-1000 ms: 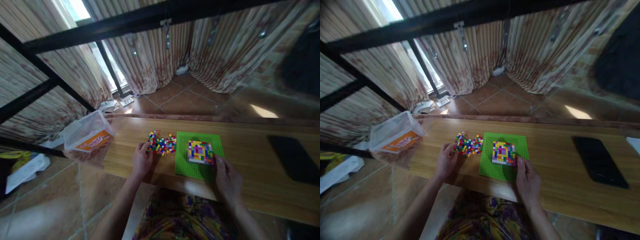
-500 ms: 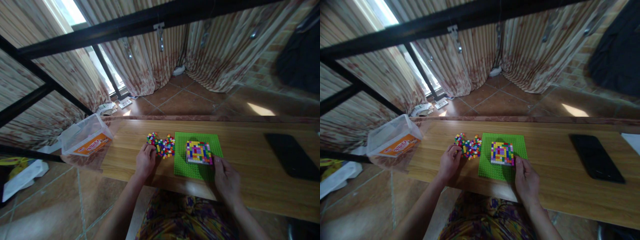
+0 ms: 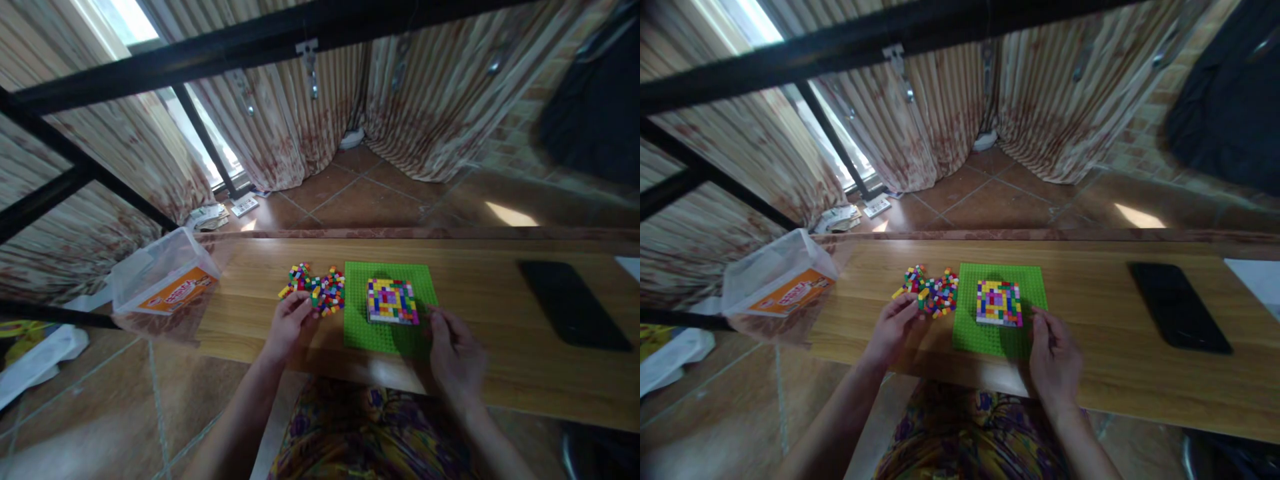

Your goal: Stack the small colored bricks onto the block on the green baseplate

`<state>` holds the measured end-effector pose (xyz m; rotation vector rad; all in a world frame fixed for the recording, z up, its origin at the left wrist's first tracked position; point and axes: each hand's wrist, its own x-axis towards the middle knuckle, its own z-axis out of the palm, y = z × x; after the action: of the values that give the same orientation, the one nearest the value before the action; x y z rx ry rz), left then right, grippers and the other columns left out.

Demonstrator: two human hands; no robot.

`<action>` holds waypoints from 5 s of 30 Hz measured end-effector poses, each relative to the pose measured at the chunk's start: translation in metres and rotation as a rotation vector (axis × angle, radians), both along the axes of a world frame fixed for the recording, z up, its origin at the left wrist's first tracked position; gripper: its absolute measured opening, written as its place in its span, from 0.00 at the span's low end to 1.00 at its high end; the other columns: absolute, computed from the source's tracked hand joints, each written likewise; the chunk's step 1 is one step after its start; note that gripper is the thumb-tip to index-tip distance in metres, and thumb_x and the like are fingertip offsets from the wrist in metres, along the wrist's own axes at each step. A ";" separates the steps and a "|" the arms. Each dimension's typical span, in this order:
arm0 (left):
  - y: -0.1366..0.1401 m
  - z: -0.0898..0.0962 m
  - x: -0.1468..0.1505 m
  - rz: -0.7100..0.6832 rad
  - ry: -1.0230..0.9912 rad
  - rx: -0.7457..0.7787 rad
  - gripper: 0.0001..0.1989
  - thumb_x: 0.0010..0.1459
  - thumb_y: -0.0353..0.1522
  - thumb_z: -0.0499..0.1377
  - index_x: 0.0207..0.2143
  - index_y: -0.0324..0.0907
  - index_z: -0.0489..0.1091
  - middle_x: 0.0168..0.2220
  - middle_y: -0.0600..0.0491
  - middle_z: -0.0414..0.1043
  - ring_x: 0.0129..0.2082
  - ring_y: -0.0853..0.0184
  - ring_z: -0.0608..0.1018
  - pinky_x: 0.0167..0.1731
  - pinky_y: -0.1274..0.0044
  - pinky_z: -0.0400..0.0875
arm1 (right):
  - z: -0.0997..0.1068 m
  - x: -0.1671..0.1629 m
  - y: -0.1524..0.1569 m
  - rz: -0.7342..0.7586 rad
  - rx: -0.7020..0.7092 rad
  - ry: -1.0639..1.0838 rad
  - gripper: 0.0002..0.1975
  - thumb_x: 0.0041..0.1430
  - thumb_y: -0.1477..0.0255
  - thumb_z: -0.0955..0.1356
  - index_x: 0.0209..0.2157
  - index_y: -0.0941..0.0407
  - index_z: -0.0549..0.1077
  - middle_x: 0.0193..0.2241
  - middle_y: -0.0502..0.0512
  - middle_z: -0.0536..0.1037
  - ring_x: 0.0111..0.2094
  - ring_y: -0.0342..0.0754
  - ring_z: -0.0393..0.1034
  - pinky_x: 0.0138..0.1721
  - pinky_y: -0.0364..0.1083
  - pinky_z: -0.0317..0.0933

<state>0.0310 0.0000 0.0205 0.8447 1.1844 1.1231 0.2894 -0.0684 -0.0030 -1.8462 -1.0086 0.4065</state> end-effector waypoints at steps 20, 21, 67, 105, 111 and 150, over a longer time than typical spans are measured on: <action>-0.041 0.025 0.033 -0.318 -0.258 -0.268 0.18 0.52 0.46 0.63 0.34 0.40 0.70 0.26 0.54 0.73 0.22 0.72 0.72 0.23 0.81 0.66 | 0.041 -0.085 0.000 0.408 -0.010 0.682 0.08 0.53 0.65 0.70 0.33 0.54 0.78 0.28 0.51 0.79 0.29 0.45 0.71 0.33 0.45 0.66; -0.042 0.025 0.034 -0.333 -0.202 -0.219 0.18 0.51 0.46 0.64 0.34 0.40 0.70 0.25 0.54 0.72 0.22 0.72 0.72 0.24 0.80 0.66 | 0.041 -0.086 -0.001 0.389 -0.016 0.708 0.08 0.52 0.65 0.71 0.33 0.54 0.78 0.27 0.50 0.79 0.29 0.45 0.71 0.32 0.45 0.66; -0.026 -0.014 0.004 -0.058 -0.040 -0.238 0.16 0.50 0.39 0.64 0.39 0.40 0.68 0.31 0.53 0.76 0.24 0.70 0.79 0.29 0.76 0.75 | 0.005 -0.120 0.028 0.471 -0.128 0.397 0.15 0.60 0.68 0.63 0.46 0.54 0.74 0.33 0.55 0.79 0.32 0.50 0.74 0.36 0.48 0.67; -0.033 0.008 0.017 -0.138 -0.271 -0.352 0.16 0.41 0.37 0.72 0.28 0.36 0.74 0.24 0.57 0.70 0.21 0.79 0.68 0.18 0.88 0.59 | 0.007 -0.115 0.023 0.478 0.028 0.370 0.08 0.57 0.68 0.68 0.36 0.53 0.79 0.33 0.53 0.79 0.36 0.47 0.73 0.39 0.46 0.65; -0.034 0.007 0.014 -0.160 -0.195 -0.307 0.14 0.41 0.36 0.71 0.27 0.36 0.74 0.21 0.58 0.67 0.18 0.81 0.62 0.16 0.87 0.52 | 0.007 -0.115 0.019 0.502 0.087 0.307 0.07 0.59 0.69 0.67 0.34 0.53 0.79 0.31 0.53 0.78 0.34 0.46 0.72 0.38 0.45 0.65; -0.030 0.002 0.024 -0.125 -0.005 -0.329 0.16 0.41 0.40 0.69 0.27 0.38 0.73 0.23 0.57 0.68 0.20 0.80 0.66 0.18 0.88 0.57 | 0.004 0.006 0.001 0.104 0.230 0.120 0.10 0.56 0.63 0.70 0.29 0.55 0.80 0.30 0.53 0.76 0.34 0.47 0.71 0.36 0.47 0.65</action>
<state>0.0547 -0.0299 0.0222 0.6514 1.2522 0.8001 0.2958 -0.0678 0.0009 -1.5511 -1.0269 0.4383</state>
